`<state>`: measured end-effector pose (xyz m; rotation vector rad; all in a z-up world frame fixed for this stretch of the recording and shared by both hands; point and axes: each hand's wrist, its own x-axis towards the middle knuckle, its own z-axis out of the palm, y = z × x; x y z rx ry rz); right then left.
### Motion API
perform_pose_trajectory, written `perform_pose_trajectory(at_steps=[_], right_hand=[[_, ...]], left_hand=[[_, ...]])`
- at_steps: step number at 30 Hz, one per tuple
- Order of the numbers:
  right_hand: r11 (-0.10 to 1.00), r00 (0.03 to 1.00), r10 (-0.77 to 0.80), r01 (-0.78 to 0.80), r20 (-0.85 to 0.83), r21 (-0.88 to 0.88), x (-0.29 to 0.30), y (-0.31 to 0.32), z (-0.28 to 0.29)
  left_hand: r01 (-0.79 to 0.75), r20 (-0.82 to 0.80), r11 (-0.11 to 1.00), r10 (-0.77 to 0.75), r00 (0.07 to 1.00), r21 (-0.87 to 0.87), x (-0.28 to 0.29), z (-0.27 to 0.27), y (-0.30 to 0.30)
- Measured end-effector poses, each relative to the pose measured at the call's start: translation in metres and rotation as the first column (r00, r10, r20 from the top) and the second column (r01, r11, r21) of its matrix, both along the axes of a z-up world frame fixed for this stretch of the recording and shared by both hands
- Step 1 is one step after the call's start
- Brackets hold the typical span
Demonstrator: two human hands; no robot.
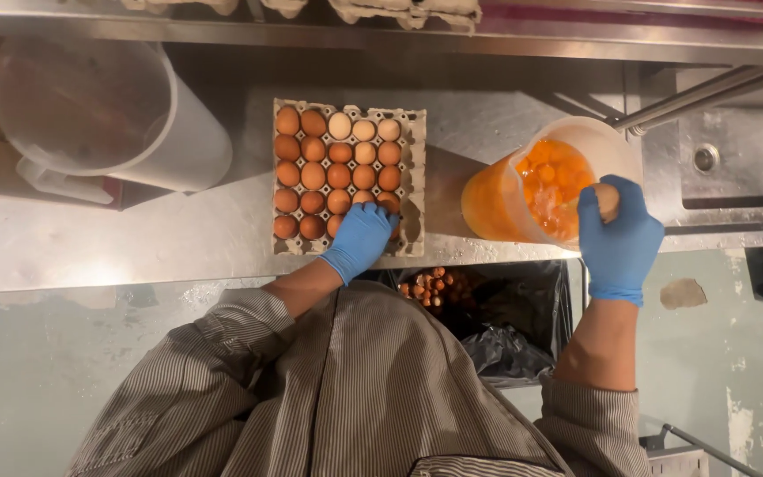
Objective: Cracking multiple eggs from cartons into a large measuring pitcher.
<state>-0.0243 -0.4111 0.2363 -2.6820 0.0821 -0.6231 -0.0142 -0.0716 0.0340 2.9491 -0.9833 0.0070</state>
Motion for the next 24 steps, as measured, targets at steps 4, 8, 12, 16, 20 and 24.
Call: perform_pose_trajectory(at_steps=[4,8,12,16,20,24], right_hand=[[1.0,0.997,-0.024,0.025,0.069,-0.004,-0.035,-0.032,0.014],[0.986,0.987,-0.157,0.154,0.046,0.068,-0.086,-0.036,0.026],[0.954,0.971,-0.163,0.11,-0.176,-0.279,-0.099,-0.022,0.031],[0.972,0.986,0.138,-0.152,-0.09,-0.181,-0.082,0.067,0.064],[0.969,0.968,0.248,-0.248,0.045,-0.007,-0.082,0.08,0.023],[0.984,0.992,0.06,-0.078,0.111,0.161,-0.07,0.048,-0.003]], left_hand=[[0.023,0.008,0.998,-0.023,1.0,-0.066,0.0,-0.011,-0.001],[0.005,-0.059,0.955,-0.024,0.998,-0.297,-0.005,0.024,0.004],[-0.14,-0.23,0.684,-0.042,0.972,-0.716,-0.006,0.093,-0.011],[-0.079,-0.148,0.358,-0.172,0.974,-0.93,-0.019,0.16,-0.053],[-0.184,-0.246,0.198,-0.355,0.902,-0.963,-0.032,0.199,-0.084],[-0.178,-0.261,0.244,-0.37,0.892,-0.953,-0.018,0.169,-0.073]])
